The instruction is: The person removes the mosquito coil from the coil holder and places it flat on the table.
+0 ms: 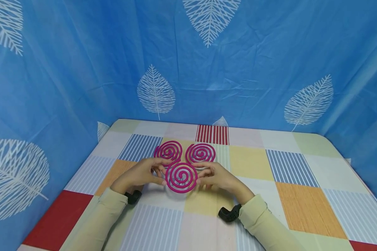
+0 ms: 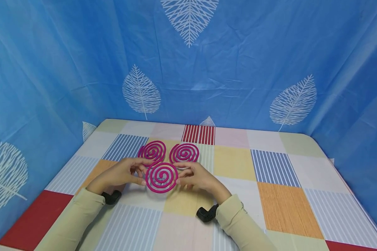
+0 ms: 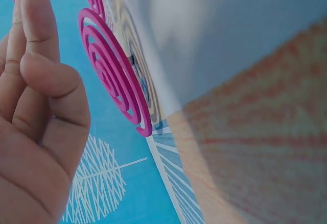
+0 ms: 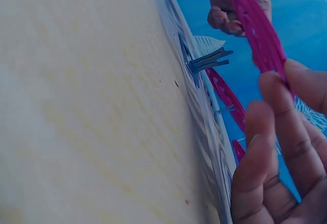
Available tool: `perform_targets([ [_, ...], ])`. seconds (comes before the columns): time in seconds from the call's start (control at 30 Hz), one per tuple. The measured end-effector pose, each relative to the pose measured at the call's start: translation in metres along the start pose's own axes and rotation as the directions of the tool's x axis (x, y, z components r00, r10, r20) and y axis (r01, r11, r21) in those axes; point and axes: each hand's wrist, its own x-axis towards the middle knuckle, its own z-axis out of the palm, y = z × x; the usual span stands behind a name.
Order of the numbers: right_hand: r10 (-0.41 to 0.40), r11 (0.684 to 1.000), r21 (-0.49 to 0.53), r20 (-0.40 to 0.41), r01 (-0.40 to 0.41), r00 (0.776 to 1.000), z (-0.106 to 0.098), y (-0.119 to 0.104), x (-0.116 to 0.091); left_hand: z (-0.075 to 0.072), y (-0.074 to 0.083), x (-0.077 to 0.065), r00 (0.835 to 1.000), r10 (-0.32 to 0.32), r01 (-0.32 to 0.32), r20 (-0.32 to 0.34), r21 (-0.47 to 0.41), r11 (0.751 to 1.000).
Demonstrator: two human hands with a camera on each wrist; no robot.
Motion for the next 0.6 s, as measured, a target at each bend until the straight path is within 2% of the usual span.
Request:
perform_targets([
  [0.13,0.009,0.999,0.043,-0.001,-0.009,1.000,-0.001,-0.003,-0.001,-0.002,0.000,-0.001,1.000,0.021,-0.021,0.005,-0.038,0.999],
  [0.33,0.013,0.996,0.091,0.000,-0.013,1.000,-0.004,-0.006,-0.001,-0.002,0.004,-0.002,1.000,0.015,-0.016,-0.014,-0.058,0.998],
  [0.6,0.006,0.995,0.105,-0.006,-0.005,1.000,-0.006,-0.011,-0.002,-0.003,0.007,0.000,0.999,0.022,-0.025,-0.038,-0.080,0.996],
])
